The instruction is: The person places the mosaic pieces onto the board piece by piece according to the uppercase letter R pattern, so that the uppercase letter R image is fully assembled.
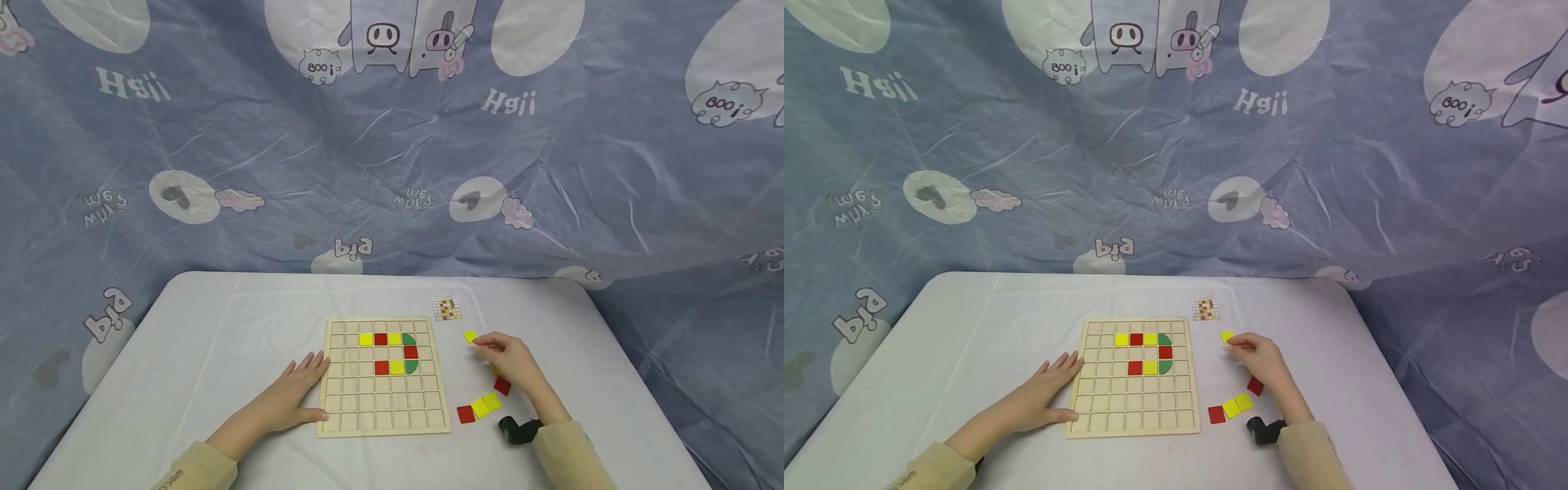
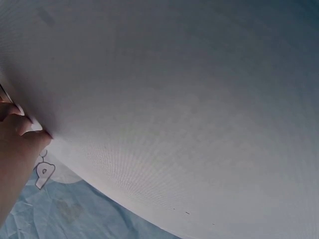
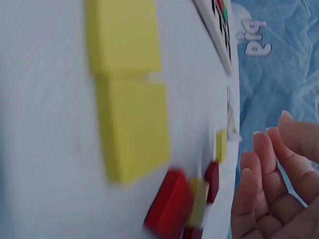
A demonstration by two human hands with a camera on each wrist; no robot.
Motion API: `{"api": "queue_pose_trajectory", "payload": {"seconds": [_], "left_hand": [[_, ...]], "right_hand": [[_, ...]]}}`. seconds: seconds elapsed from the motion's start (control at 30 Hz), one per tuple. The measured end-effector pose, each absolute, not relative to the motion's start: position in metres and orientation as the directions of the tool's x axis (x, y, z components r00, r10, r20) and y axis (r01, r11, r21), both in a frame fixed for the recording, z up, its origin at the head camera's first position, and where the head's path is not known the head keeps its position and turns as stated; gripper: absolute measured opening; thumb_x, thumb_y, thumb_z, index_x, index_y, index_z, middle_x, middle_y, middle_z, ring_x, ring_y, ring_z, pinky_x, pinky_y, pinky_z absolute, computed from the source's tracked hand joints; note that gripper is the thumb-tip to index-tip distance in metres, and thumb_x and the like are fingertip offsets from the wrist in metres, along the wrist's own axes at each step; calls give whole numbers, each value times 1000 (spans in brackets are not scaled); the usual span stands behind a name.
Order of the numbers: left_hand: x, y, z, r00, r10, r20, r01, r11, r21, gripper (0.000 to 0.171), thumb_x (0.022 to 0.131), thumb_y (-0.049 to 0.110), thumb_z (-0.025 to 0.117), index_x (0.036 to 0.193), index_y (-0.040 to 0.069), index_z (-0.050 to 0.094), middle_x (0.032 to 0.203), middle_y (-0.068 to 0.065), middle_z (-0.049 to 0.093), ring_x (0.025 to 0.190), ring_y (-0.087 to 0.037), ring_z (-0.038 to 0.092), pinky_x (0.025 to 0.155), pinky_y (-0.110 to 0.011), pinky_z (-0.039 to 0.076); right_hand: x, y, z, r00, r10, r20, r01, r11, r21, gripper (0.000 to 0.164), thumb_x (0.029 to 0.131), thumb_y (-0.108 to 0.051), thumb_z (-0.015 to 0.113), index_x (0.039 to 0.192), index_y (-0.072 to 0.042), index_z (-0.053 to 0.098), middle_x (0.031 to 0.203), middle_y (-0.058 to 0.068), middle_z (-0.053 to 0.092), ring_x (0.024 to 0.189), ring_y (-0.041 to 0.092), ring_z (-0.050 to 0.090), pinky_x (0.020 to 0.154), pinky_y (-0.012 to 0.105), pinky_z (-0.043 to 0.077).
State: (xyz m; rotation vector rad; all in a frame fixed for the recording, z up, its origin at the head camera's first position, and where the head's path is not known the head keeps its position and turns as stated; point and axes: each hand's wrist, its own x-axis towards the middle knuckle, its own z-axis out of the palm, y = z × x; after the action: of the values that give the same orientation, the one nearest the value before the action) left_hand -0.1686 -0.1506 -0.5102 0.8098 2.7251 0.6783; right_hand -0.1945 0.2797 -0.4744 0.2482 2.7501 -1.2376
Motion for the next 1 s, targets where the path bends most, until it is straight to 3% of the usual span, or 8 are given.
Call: {"api": "queue_pose_trajectory", "payload": {"seconds": [0.3,0.63,1.0], "left_hand": [[-168,-151,-509,-827,556,-82,452,744,492,99,81,54,71,154,1,29,161,-21,23,150,-40,17,119,-65,13],[-168,-150,-508,-827,555,-86,446,742,501,98,82,53,71,154,1,29,161,-20,23,151,-40,17,120,-64,14],[-168,-150,-508,-826,558,-81,450,740,500,99,81,55,71,153,1,30,161,-21,24,150,-41,18,119,-65,14]], "right_hand": [[-182,311,-483,-969,154,-196,247,692,-678,28,86,-18,76,110,-4,69,94,7,69,79,18,59,68,23,53],[-182,310,-486,-971,139,-194,227,790,-570,25,81,-12,80,102,-3,70,85,7,59,75,19,52,62,23,48],[-187,298,-480,-972,138,-193,227,773,-593,25,79,-10,82,98,-3,68,84,6,62,74,17,54,63,23,51]]}}
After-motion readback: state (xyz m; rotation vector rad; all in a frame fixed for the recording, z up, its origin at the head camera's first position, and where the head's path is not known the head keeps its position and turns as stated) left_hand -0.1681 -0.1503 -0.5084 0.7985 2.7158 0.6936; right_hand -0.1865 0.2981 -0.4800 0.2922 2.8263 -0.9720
